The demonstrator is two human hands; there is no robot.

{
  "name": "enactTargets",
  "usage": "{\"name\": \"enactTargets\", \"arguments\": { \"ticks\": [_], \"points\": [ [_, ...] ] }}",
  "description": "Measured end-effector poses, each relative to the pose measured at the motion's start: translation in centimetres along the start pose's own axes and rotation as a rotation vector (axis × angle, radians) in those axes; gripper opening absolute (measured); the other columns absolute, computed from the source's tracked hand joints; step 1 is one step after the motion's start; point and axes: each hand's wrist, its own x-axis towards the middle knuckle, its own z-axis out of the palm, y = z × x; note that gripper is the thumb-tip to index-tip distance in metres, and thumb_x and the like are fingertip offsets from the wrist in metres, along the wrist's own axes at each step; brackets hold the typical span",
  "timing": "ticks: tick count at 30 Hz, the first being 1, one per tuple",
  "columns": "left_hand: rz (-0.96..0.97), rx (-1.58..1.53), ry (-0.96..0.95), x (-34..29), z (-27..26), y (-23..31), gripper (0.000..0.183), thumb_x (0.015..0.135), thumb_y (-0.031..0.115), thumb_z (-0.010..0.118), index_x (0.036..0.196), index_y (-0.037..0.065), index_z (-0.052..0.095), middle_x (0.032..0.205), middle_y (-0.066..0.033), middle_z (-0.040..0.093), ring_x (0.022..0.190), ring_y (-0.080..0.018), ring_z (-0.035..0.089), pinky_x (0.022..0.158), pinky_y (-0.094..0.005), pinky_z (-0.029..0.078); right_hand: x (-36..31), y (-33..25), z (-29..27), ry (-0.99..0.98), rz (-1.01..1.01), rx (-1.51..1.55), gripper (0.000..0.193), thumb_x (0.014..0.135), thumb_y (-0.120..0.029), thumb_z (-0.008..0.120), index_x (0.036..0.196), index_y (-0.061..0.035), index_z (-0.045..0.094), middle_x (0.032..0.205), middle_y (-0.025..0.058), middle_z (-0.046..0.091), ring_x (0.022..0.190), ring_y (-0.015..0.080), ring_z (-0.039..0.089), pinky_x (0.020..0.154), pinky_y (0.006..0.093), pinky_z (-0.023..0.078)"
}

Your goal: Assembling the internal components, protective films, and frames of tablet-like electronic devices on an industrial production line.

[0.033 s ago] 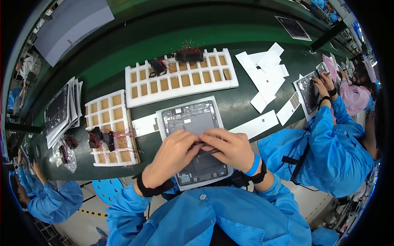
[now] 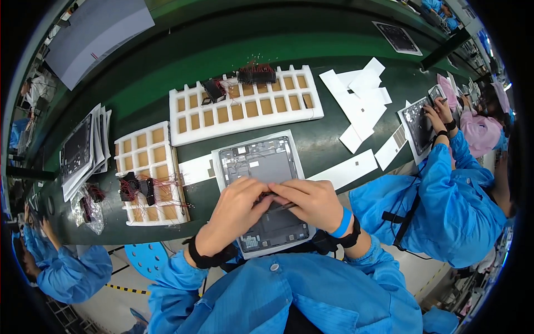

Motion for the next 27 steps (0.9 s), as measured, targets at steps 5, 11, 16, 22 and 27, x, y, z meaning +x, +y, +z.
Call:
{"name": "enactTargets", "arguments": {
  "ticks": [5, 11, 16, 22, 27],
  "points": [
    [-0.109, 0.029, 0.033, -0.2, 1.1, -1.7, 0.029, 0.078, 0.002, 0.075, 0.106, 0.001, 0.068, 0.094, -0.0126, 0.065, 0.091, -0.032, 0.063, 0.08, -0.0417, 0.051, 0.8, 2.4, 0.0, -0.037, -0.009, 0.018, 0.026, 0.076, -0.011, 0.078, 0.102, -0.0114, 0.073, 0.095, 0.0032, 0.072, 0.079, 0.0234, 0.072, 0.065, 0.0336, 0.057],
    [0.084, 0.493, 0.148, 1.9, 1.5, -4.2, 0.043, 0.08, 0.009, 0.075, 0.12, -0.001, 0.064, 0.132, -0.017, 0.059, 0.125, -0.0353, 0.055, 0.101, -0.0435, 0.048, 4.8, 6.8, 0.7, 0.043, -0.031, -0.148, 0.019, 0.076, -0.008, 0.075, 0.095, -0.0103, 0.071, 0.091, 0.0028, 0.068, 0.081, 0.0228, 0.07, 0.066, 0.035, 0.057],
    [0.092, 0.571, 0.11, 2.1, 1.8, -4.8, 0.043, 0.079, 0.012, 0.077, 0.119, 0.0, 0.066, 0.132, -0.0153, 0.059, 0.125, -0.0329, 0.055, 0.103, -0.0428, 0.049, 5.9, 8.9, 2.0, -0.048, -0.21, -0.273, 0.014, 0.079, -0.008, 0.07, 0.093, -0.0089, 0.07, 0.088, 0.0017, 0.063, 0.08, 0.0197, 0.069, 0.062, 0.0325, 0.057],
    [0.083, 0.514, 0.114, 2.1, 1.7, -4.9, 0.042, 0.078, 0.012, 0.078, 0.117, 0.001, 0.068, 0.132, -0.0146, 0.059, 0.125, -0.0325, 0.056, 0.103, -0.0424, 0.05, 5.6, 9.1, 2.4, -0.033, -0.356, -0.456, 0.013, 0.079, -0.007, 0.069, 0.092, -0.0048, 0.069, 0.088, 0.0018, 0.062, 0.077, 0.0168, 0.069, 0.059, 0.0299, 0.057],
    [0.078, 0.493, 0.109, 2.0, 1.7, -4.9, 0.047, 0.078, 0.011, 0.077, 0.123, 0.002, 0.065, 0.132, -0.0158, 0.059, 0.124, -0.0334, 0.056, 0.102, -0.043, 0.049, 5.4, 8.7, 2.9, -0.076, -0.224, -0.353, 0.021, 0.079, -0.014, 0.071, 0.097, -0.0024, 0.071, 0.093, 0.0027, 0.063, 0.075, 0.0186, 0.069, 0.061, 0.0314, 0.058]
  ]
}}
